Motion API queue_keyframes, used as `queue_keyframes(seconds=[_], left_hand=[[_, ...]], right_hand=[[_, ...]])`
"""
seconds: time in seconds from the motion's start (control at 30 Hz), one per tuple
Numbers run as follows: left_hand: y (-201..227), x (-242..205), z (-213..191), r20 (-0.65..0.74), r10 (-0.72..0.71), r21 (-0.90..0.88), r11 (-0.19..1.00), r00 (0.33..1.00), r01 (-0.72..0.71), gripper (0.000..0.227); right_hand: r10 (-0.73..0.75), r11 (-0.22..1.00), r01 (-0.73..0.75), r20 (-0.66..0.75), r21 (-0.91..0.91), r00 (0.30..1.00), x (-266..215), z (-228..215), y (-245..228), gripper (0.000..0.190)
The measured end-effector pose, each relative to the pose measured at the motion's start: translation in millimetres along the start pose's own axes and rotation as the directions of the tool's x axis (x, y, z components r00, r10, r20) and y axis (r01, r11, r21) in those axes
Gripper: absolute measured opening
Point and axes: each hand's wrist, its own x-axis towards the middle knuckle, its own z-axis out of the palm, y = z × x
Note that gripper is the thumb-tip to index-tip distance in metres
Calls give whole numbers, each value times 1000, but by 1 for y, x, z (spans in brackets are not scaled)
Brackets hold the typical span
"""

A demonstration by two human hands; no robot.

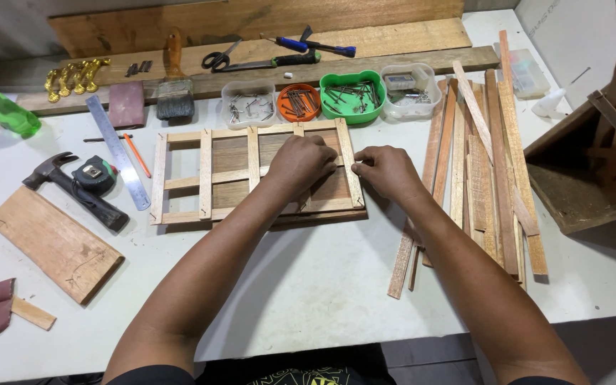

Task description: The person assembles a small wooden lattice frame on a workbench, aligning thin wood strips across a base panel, hammering nails into the joints, and measuring with a tape measure. They then sort through a pile of wood strips, set the frame aside, and sand a wooden board by hand.

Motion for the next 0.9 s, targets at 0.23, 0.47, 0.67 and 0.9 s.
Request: queue_keyframes(seconds=[0.23, 0.47, 0.67, 0.9], left_hand=[[-21, -31, -8, -192, -1, -15, 1000, 981, -2, 35], [-99, -125, -72, -371, -290, -36, 954, 882, 298, 38], [-135, -184, -101, -135, -666, 24, 738, 734, 674, 44], [-138, -204, -104, 18, -719, -44, 693, 695, 719, 44]], right_hand=[[11, 985, -20, -55, -170, 998, -11, -11, -45, 32], [-511, 832, 473, -65, -291, 857, -1, 54, -120, 28], [-661, 679, 635, 70, -368, 747, 15, 111, -172, 28], [-665, 670, 645, 90, -368, 742, 22, 132, -179, 20]])
